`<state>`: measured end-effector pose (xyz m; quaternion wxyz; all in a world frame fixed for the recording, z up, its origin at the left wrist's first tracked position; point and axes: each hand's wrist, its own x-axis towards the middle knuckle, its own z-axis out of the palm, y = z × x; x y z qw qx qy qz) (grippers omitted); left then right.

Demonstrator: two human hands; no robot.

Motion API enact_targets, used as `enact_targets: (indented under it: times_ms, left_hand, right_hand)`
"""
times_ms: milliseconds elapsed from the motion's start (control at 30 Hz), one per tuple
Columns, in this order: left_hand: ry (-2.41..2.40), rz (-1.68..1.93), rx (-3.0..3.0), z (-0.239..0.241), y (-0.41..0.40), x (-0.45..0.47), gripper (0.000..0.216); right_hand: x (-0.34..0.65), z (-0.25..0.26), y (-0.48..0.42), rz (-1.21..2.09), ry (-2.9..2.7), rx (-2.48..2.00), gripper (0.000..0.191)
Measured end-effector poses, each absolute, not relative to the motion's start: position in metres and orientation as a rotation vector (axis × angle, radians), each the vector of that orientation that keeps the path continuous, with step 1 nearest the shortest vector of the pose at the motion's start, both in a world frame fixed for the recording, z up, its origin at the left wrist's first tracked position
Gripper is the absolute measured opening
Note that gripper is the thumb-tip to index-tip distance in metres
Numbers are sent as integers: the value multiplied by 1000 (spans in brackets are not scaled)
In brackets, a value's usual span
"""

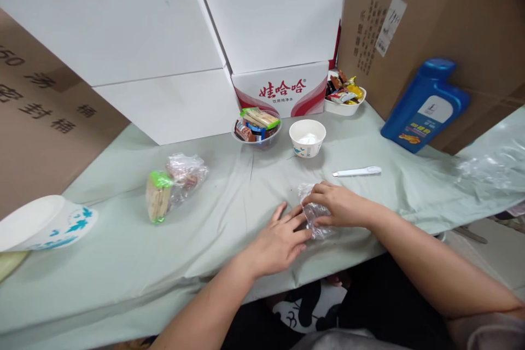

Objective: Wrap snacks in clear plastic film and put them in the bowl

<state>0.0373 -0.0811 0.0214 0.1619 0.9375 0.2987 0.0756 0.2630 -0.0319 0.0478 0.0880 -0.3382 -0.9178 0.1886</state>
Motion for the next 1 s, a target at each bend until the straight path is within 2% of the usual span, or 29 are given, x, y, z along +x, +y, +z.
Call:
enact_targets:
  times_ms: [133,267,333,400,433,533,567,667,767,900,1000]
  left_hand:
    - [831,310,2684,18,-79,33,24]
    - [893,688,2656,16,-76,28,20]
    - [917,801,2667,16,-75,28,32]
    - [888,757,2713,14,-76,31,48]
    - [854,696,2737,13,-77,32,48]
    - [781,602,2753,11,-78,37,19]
    - [780,614,2741,10,-79,37,11]
    - [841,713,2681,11,-78,37,16]
    - [923,785,2589,12,-77,36,19]
    - [1024,827,2465,11,-80,35,23]
    - [1087,835,2267,12,-82,34,17]
  right_hand:
    - [261,45,-33,543,-2784,-1089,55]
    - [261,39,-35,449,-2786,-1093,60]
    - [261,35,-35,404,-2768,-1106,63]
    - [262,31,-33,375,-2764,-1113,68]
    - [264,29,-32,371,-2771,-1117,71]
    - [270,29,-29,362,-2749,-1156,78]
    - [272,31,-28,345,-2705,-1160,77]
    - [274,41,-31,381,-2550,-996,70]
    - [268,50,-40,655,-2605,-736,60]
    - [256,52,-50,756,-2761,-768,17]
    - [254,51,-50,829,-2710,-900,19]
